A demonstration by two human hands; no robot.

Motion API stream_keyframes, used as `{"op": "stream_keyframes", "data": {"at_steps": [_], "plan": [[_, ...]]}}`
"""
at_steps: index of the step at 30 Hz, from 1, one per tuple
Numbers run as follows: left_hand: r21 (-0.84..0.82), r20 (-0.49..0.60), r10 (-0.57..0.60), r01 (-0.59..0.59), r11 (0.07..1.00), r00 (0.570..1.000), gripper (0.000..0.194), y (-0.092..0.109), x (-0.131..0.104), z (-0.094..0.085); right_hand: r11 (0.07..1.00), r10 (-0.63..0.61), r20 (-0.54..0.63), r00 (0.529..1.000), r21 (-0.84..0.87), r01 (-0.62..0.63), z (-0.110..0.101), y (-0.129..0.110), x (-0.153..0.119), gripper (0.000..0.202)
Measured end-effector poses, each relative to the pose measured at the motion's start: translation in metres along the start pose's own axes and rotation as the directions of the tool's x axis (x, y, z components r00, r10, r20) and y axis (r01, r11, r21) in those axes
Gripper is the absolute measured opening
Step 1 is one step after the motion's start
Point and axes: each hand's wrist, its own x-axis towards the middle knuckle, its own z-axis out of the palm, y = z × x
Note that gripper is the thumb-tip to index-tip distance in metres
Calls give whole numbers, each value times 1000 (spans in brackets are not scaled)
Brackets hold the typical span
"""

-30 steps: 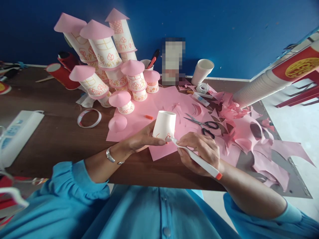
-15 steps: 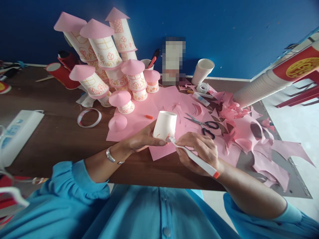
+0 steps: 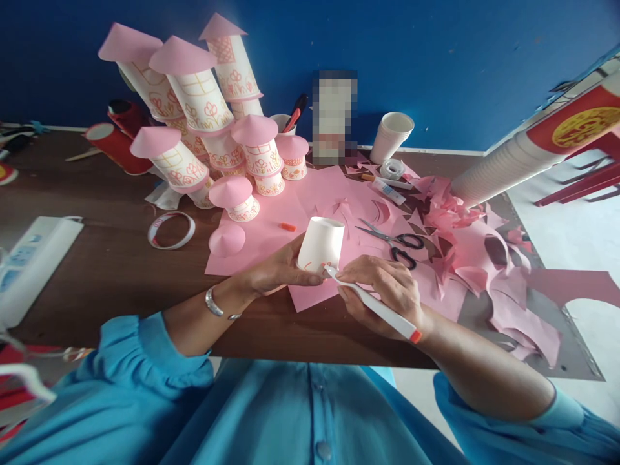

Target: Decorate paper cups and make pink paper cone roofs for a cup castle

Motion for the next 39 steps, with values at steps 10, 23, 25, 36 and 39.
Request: {"op": "stream_keyframes", "data": {"at_steps": [10,23,25,36,39], "plan": [[-8,3,4,-4,1000,1000,52,-3,-1,-2,997,29,10,1000,-75,-29,-3,-2,2,19],[-31,12,12,-12,999,1000,53,-4,-1,-5,993,35,2,999,-113,-35,-3,-3,2,18],[-38,20,18,-17,999,1000,53,-4,-1,-5,992,38,3,999,-117,-37,-3,-3,2,18],[-32,51,20,-19,999,998,53,-3,-1,-4,997,20,8,1000,-77,-19,-4,-2,2,20],[-28,55,18,-16,999,998,54,-3,-1,-5,996,28,4,1000,-91,-27,-4,-2,2,20]]}}
